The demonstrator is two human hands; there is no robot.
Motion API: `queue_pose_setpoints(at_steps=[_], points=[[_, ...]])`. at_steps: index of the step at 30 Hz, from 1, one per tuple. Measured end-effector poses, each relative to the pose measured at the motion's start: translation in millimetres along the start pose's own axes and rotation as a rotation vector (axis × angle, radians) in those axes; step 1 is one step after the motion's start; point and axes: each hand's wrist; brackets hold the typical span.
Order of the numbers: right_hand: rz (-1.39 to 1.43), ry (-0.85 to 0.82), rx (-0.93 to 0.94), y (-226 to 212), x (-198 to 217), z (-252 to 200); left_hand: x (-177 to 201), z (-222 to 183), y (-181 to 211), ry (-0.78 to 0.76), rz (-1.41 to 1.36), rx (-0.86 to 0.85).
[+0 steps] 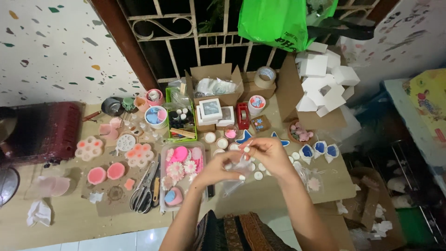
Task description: The person places flower-shaped wax melts into small plastic bags and secures the top of each bag with a white tie by hand.
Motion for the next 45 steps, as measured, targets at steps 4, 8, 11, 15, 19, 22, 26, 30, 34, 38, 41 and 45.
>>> queue_pose_setpoints(at_steps=[4,8,11,15,19,22,26,30,34,38,41,45], points=[[-0.107,0.119,-0.079,-0.2,4.6,1.8,-34.8,-3.2,-69.1,0.103,-0.207,0.153],[-0.086,0.151,-0.042,20.3,9.2,-3.9,-54.9,8.1,-44.4,0.367,-0.482,0.373],[-0.087,0.136,-0.046,38.8,7.9,-11.5,-55.8,8.2,-29.6,0.501,-0.571,0.427],[-0.041,0.251,-0.121,57.7,6.3,-18.7,-49.3,9.5,-10.6,0.527,-0.526,0.410],[-0.111,0.212,-0.033,61.8,6.3,-20.8,-51.3,13.6,0.5,0.562,-0.399,0.434],[-0.241,0.244,-0.050,45.4,-2.8,-21.4,-50.5,12.1,-24.9,0.546,-0.490,0.287],[-0.408,0.207,0.048,8.5,-18.8,-22.7,-44.9,10.6,-43.5,0.603,-0.417,0.229],[-0.809,0.269,0.274,-1.9,-28.5,-21.7,-41.8,10.6,-40.2,0.593,-0.384,0.200],[-0.896,0.272,0.359,5.4,-30.4,-19.4,-43.1,11.0,-36.6,0.608,-0.318,0.190],[-0.889,0.291,0.367,5.2,-24.2,-12.6,-42.0,12.8,-41.7,0.640,-0.307,0.242],[-0.909,0.254,0.313,5.7,-10.7,-9.2,-41.7,18.3,-41.1,0.638,-0.348,0.254],[-0.140,0.051,-0.118,19.0,16.7,-13.2,-39.1,18.4,-32.9,0.581,-0.411,0.286]])
Point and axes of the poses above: each hand's wrist, its own z-axis towards the middle knuckle, its own x-axis out of the back of the hand, y = z × x, and after that the axes turned 2 degrees about y, right-handed
